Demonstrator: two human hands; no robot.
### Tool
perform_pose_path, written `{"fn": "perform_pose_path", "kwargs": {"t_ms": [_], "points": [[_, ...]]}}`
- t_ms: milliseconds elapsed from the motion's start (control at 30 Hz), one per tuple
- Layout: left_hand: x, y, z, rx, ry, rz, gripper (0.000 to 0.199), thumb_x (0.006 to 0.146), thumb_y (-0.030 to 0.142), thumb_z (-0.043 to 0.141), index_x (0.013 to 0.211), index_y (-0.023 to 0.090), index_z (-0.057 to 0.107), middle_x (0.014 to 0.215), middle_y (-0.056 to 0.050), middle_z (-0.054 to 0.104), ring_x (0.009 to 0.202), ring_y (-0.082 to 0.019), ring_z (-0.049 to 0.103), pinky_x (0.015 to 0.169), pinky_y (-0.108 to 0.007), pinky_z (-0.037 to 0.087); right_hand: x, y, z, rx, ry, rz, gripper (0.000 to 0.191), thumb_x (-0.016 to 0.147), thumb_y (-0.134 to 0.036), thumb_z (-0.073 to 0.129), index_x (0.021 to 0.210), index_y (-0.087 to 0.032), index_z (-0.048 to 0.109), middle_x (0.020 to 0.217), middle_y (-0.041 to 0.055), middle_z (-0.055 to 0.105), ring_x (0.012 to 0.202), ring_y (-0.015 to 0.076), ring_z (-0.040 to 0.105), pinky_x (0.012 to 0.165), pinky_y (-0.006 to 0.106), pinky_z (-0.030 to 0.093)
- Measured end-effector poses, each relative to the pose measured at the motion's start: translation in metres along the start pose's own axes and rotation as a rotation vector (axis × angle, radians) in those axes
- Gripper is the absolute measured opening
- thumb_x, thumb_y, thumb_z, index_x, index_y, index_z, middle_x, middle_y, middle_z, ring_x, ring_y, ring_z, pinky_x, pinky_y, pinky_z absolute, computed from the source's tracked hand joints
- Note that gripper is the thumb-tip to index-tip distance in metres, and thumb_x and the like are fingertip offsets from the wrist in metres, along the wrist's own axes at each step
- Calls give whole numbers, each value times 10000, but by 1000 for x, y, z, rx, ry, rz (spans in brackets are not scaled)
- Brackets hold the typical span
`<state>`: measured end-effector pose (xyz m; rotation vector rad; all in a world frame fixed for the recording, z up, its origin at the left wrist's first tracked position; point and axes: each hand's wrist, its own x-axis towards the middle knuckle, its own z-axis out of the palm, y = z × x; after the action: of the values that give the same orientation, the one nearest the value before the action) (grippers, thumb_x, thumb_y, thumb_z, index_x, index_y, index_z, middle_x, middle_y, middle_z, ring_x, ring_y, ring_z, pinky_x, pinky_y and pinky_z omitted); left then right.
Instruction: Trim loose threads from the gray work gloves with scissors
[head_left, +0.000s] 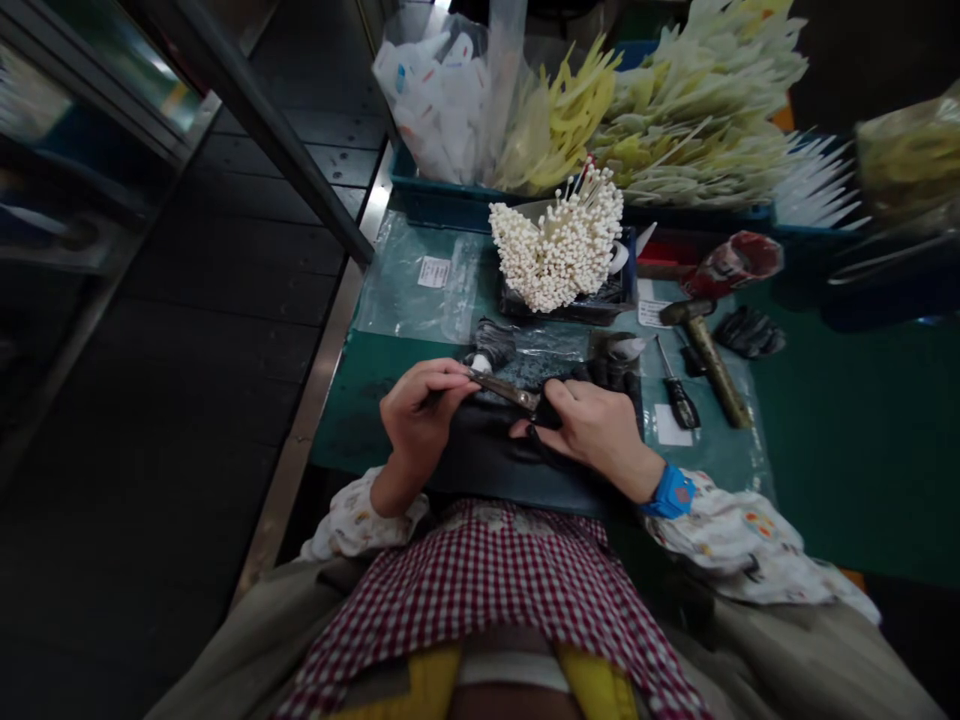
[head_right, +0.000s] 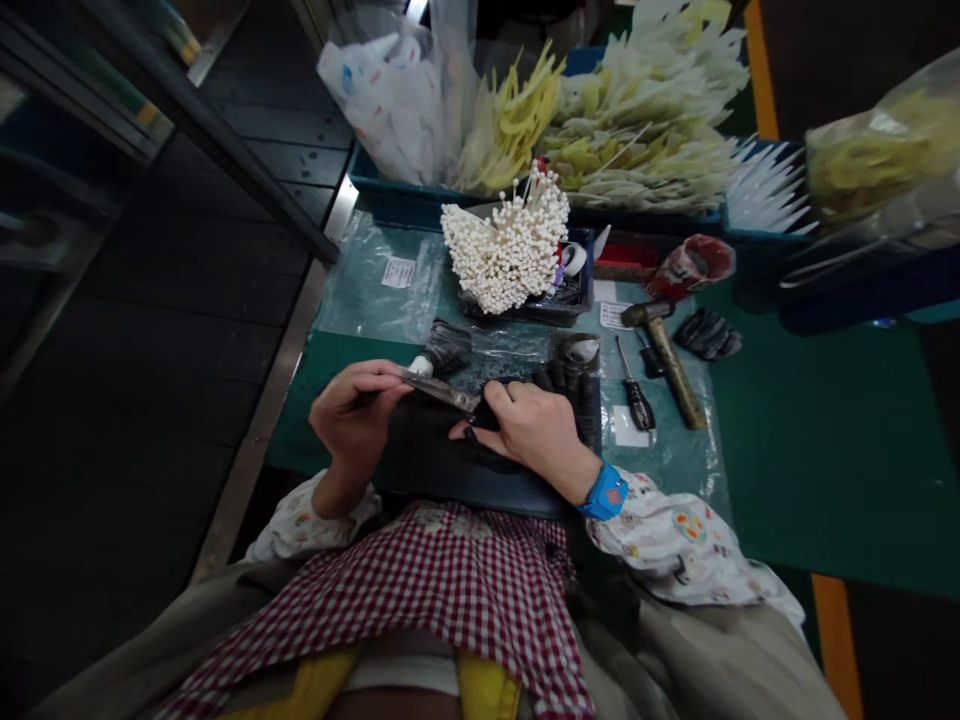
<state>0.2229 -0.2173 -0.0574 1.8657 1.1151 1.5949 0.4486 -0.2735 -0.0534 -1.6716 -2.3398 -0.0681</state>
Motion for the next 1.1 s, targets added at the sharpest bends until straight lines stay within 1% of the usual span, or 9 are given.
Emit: {"fn": "perform_pose_path", "kwargs": {"t_ms": [100, 200, 333, 467, 567, 700, 900, 967, 1100], "points": [[2, 1, 0, -10, -12, -11, 124, 892, 217, 831, 787, 213, 764, 827, 1, 784, 782, -147, 752, 759, -260, 587, -1, 3, 1, -5, 42, -29, 765, 1024, -810, 290, 838, -187, 693, 635, 56, 626, 617, 181, 556, 570, 315, 237], [5, 3, 0, -10, -49, 5, 111, 900, 223, 828, 810, 210, 764, 831, -2, 784, 796, -147, 754, 767, -255, 586, -3, 5, 2, -12, 93, -49, 752, 1047, -775, 284, 822, -182, 688, 631, 52, 623, 610, 174, 555, 572, 314, 250], [6, 3, -2, 9, -77, 29, 104, 914, 234, 816, 826, 212, 764, 841, -6, 788, 808, -150, 759, 779, -264, 596, -3, 8, 1, 4, 66, -40, 746, 1021, -808, 328, 824, -184, 685, 642, 49, 632, 625, 176, 561, 579, 315, 245], [3, -1, -3, 29, -53, 63, 124, 907, 254, 827, 808, 215, 763, 842, -9, 793, 796, -160, 769, 763, -278, 615, -3, 6, -3, 44, 46, -37, 769, 1007, -833, 318, 824, -179, 678, 647, 47, 638, 619, 170, 567, 578, 315, 243], [0, -3, -3, 4, -38, 110, 106, 896, 212, 832, 825, 211, 754, 866, -7, 800, 806, -161, 783, 764, -276, 637, -3, 3, -5, 66, 66, -37, 777, 1014, -828, 301, 810, -178, 675, 632, 41, 630, 602, 164, 570, 572, 312, 251], [-1, -5, -3, -16, -39, 192, 145, 868, 138, 846, 856, 204, 718, 871, 2, 793, 835, -162, 789, 790, -279, 656, -4, 1, -7, 64, 73, -31, 769, 1019, -818, 311, 803, -175, 673, 648, 52, 643, 616, 166, 583, 576, 311, 258], [0, -5, -4, 58, -43, 339, 209, 853, 71, 843, 934, 195, 694, 909, -6, 793, 885, -149, 787, 846, -261, 657, -5, -2, -11, 45, 77, -30, 799, 1033, -807, 244, 802, -173, 671, 642, 50, 631, 595, 164, 580, 572, 319, 264], [0, -3, -3, 26, -44, 305, 206, 866, 70, 827, 935, 202, 685, 906, -2, 788, 882, -151, 786, 841, -272, 661, -5, -1, -11, 50, 70, -20, 809, 1028, -815, 228, 800, -176, 669, 644, 53, 638, 600, 168, 591, 570, 317, 269], [0, 2, 0, -68, -52, 154, 223, 841, 63, 835, 892, 200, 668, 897, -4, 776, 869, -152, 780, 834, -284, 660, -5, 1, -6, 89, 21, 31, 819, 1003, -849, 237, 839, -179, 678, 670, 68, 673, 632, 183, 628, 573, 310, 277]]}}
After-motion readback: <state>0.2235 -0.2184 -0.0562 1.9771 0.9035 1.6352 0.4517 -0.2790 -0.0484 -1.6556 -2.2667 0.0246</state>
